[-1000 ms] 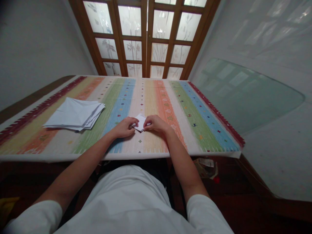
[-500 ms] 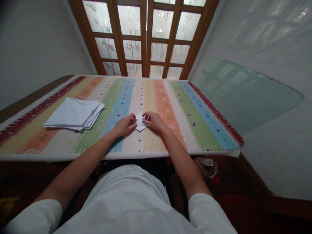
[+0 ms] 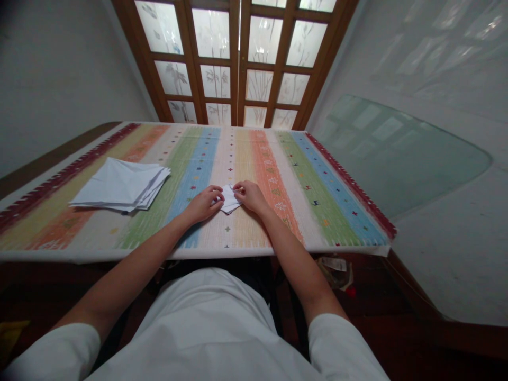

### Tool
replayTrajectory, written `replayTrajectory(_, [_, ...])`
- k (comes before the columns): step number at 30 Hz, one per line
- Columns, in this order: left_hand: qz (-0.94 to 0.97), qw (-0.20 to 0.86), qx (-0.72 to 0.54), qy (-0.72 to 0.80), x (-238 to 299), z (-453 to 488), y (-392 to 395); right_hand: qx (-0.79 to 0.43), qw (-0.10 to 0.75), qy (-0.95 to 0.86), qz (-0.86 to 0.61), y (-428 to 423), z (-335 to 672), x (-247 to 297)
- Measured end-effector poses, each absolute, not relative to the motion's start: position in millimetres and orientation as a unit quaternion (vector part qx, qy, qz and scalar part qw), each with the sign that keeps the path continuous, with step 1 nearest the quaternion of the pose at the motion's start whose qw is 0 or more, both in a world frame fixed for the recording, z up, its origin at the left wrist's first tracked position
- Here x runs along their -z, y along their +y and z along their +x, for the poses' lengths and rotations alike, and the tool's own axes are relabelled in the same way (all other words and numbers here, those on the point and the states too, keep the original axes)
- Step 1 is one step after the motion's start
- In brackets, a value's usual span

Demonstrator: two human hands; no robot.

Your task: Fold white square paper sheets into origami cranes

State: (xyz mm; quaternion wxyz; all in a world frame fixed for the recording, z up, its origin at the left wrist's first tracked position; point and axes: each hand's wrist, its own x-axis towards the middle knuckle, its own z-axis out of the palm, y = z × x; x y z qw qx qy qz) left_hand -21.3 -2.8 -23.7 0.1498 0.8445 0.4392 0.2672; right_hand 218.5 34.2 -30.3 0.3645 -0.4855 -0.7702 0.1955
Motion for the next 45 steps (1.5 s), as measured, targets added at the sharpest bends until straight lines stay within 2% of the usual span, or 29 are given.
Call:
replayTrajectory(7, [0.842,0.161,-0.238,0.457,19,-19,-2,-0.275,0.376,-0.731,-0.498,31,215,27])
replayTrajectory(15, [0.842,0.165,-0.254,0.446,23,-19,-1,-0.31,0.417,-0.708,-0.478,34,215,29])
replayTrajectory(21, [0.823,0.152,-0.289,0.464,22,-18,-3,-0.288,0.377,-0.752,-0.458,31,215,24])
replayTrajectory(28, [0.837,0.174,-0.242,0.458,23,-20,-2,-0.273,0.327,-0.794,-0.433,26,219,21])
replayTrajectory(36, [0.839,0.102,-0.232,0.481,26,-19,1,-0.171,0.315,-0.787,-0.503,34,220,32])
replayTrajectory(45, [0.836,0.167,-0.263,0.451,20,-25,2,-0.278,0.314,-0.768,-0.485,27,223,23])
